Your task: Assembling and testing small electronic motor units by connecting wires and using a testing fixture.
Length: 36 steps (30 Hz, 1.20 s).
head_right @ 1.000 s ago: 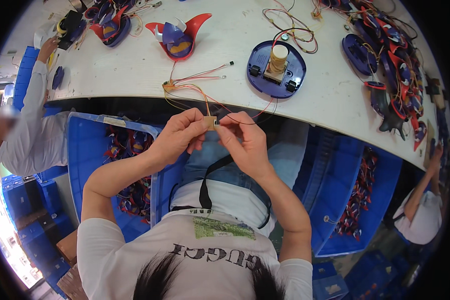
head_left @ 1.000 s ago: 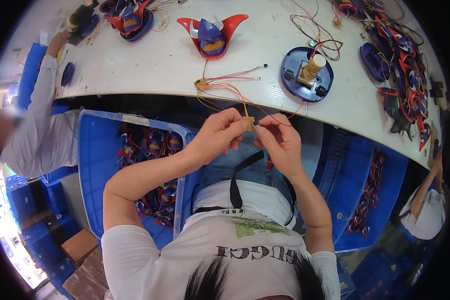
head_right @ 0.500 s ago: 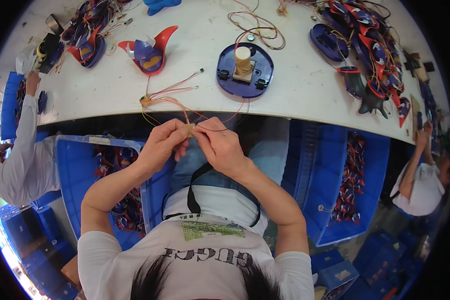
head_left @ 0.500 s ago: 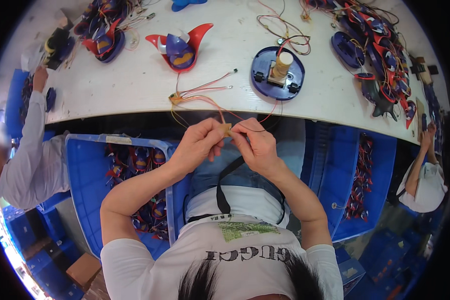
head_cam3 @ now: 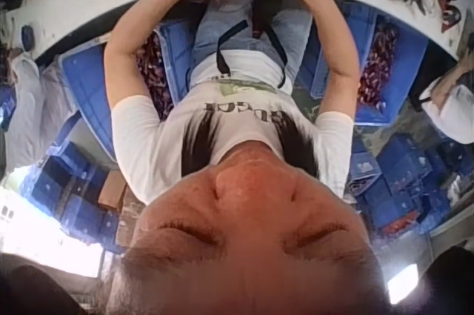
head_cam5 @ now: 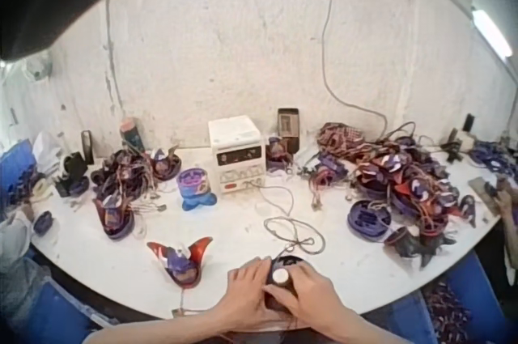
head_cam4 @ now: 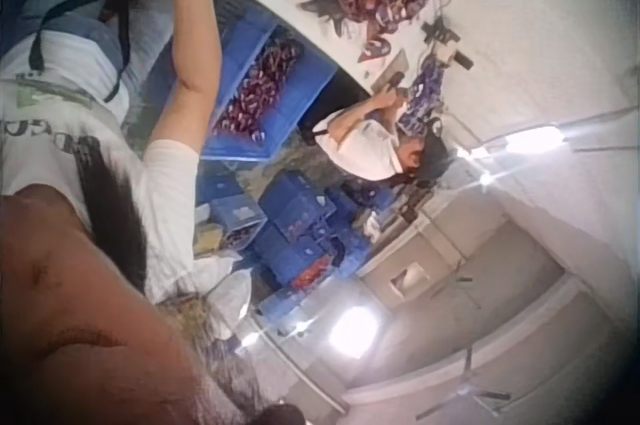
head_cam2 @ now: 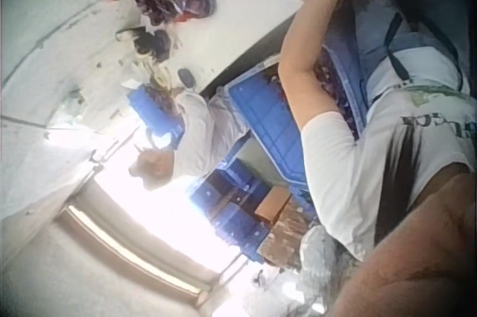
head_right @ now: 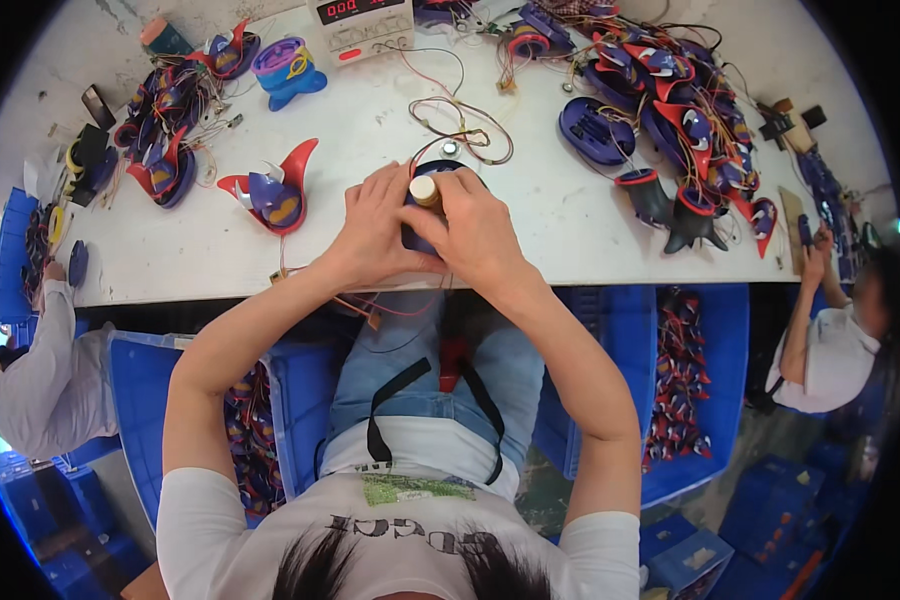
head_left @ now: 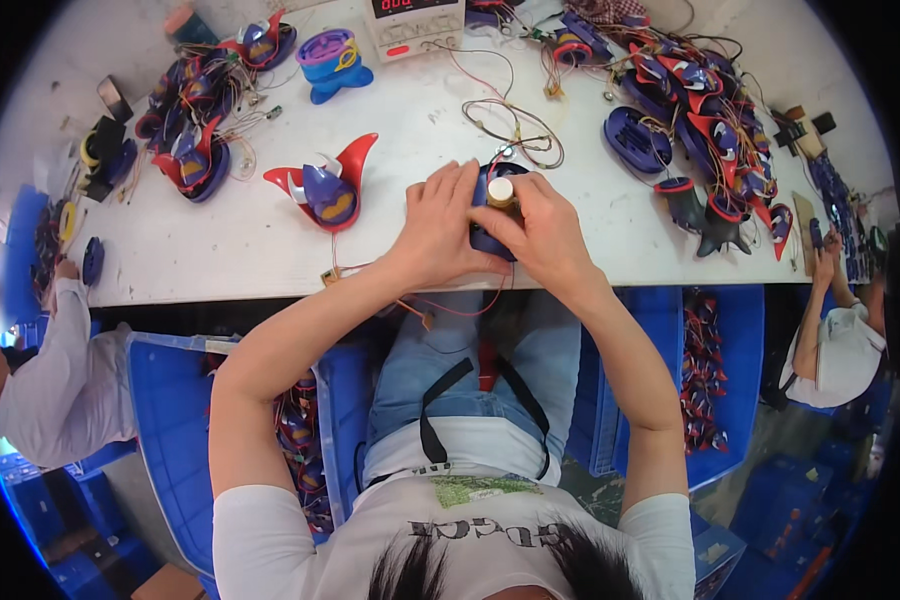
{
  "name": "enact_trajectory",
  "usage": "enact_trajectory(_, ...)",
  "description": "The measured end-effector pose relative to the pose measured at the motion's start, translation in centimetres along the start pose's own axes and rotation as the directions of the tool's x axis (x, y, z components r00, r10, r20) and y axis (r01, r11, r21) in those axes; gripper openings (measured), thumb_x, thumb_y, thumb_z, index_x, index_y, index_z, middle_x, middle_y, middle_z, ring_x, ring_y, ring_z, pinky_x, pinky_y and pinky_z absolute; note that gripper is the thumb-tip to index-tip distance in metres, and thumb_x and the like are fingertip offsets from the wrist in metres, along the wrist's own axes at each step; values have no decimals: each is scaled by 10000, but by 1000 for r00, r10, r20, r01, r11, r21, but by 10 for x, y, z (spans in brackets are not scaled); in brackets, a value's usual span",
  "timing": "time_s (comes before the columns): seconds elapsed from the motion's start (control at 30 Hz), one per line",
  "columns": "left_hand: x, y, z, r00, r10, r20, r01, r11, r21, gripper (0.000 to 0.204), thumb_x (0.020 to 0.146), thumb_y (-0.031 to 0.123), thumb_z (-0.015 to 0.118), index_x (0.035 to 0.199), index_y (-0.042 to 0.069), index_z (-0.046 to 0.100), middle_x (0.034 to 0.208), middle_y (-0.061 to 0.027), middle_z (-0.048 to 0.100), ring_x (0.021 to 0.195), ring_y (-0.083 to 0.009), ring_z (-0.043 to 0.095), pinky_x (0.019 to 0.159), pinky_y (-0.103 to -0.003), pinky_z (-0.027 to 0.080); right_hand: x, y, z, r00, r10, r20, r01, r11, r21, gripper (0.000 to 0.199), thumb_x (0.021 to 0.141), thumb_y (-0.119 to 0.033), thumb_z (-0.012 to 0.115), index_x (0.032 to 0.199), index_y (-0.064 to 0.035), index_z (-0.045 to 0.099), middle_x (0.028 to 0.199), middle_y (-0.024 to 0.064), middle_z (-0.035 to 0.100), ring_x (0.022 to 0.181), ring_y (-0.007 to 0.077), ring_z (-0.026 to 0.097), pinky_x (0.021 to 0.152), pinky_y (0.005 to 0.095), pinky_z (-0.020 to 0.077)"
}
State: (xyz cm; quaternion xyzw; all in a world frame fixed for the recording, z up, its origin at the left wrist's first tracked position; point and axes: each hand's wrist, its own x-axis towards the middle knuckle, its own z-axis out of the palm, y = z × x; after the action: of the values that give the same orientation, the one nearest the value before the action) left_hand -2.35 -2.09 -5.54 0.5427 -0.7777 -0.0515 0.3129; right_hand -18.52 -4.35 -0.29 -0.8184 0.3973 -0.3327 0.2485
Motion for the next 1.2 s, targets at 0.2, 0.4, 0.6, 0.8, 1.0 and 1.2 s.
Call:
enact_trajectory(0.2, -1, 5, -2, 993, -95, 64, 99, 993, -59, 1107, 542, 536, 820, 1362, -45, 355, 1292, -217, 435, 1177, -355, 422, 994, -469, 293, -10, 1, -6, 977, -206, -63, 206, 979, -7, 242, 804, -137, 714, 979, -12, 603, 910, 89, 597, 694, 178, 552, 584, 282, 445)
enact_trajectory(0.4, -9, 5, -8, 992, 9, -125, -20, 996, -89, 930, 622, 459, 800, 1315, -20, 406, 1255, -196, 453, 1148, -336, 425, 974, -451, 318, -4, 40, -64, 955, 100, -278, -93, 995, 39, 148, 849, -112, 672, 963, -23, 638, 792, 28, 650, 637, 96, 534, 587, 206, 427)
enact_trajectory(0.6, -93, 6, -92, 970, -170, -173, 151, 982, -116, 608, 721, 314, 764, 1163, 6, 483, 1214, -178, 450, 1091, -323, 432, 961, -401, 361, 2, 92, -74, 928, 284, -241, -291, 957, 7, 227, 871, -189, 670, 1000, -3, 652, 784, 31, 661, 620, 93, 521, 574, 189, 410)
enact_trajectory(0.8, -100, -58, -102, 874, -355, -333, 415, 900, 131, 572, 697, 388, 789, 1009, -8, 519, 1053, -158, 494, 995, -313, 449, 919, -412, 372, -18, 18, -50, 924, -57, -379, -52, 961, -273, 371, 886, -118, 608, 1239, -38, 527, 1099, 78, 516, 868, 171, 464, 748, 266, 406)
enact_trajectory(1.0, -56, -74, -91, 747, -638, -189, 600, 768, -222, 738, 624, 460, 814, 1080, -45, 528, 984, -189, 593, 938, -328, 536, 903, -417, 408, -16, -74, 102, 877, -438, 198, 429, 899, 90, 261, 776, -122, 664, 1006, -38, 572, 954, 124, 516, 808, 287, 536, 723, 348, 470)
enact_trajectory(1.2, -43, -68, -95, 641, -763, -81, 644, 592, -484, 668, 654, 356, 819, 1106, -42, 530, 985, -169, 608, 879, -255, 587, 802, -339, 469, -9, -88, 138, 901, -320, 295, 395, 884, -250, 162, 798, -125, 610, 924, -33, 566, 899, 145, 502, 786, 302, 523, 697, 372, 456)
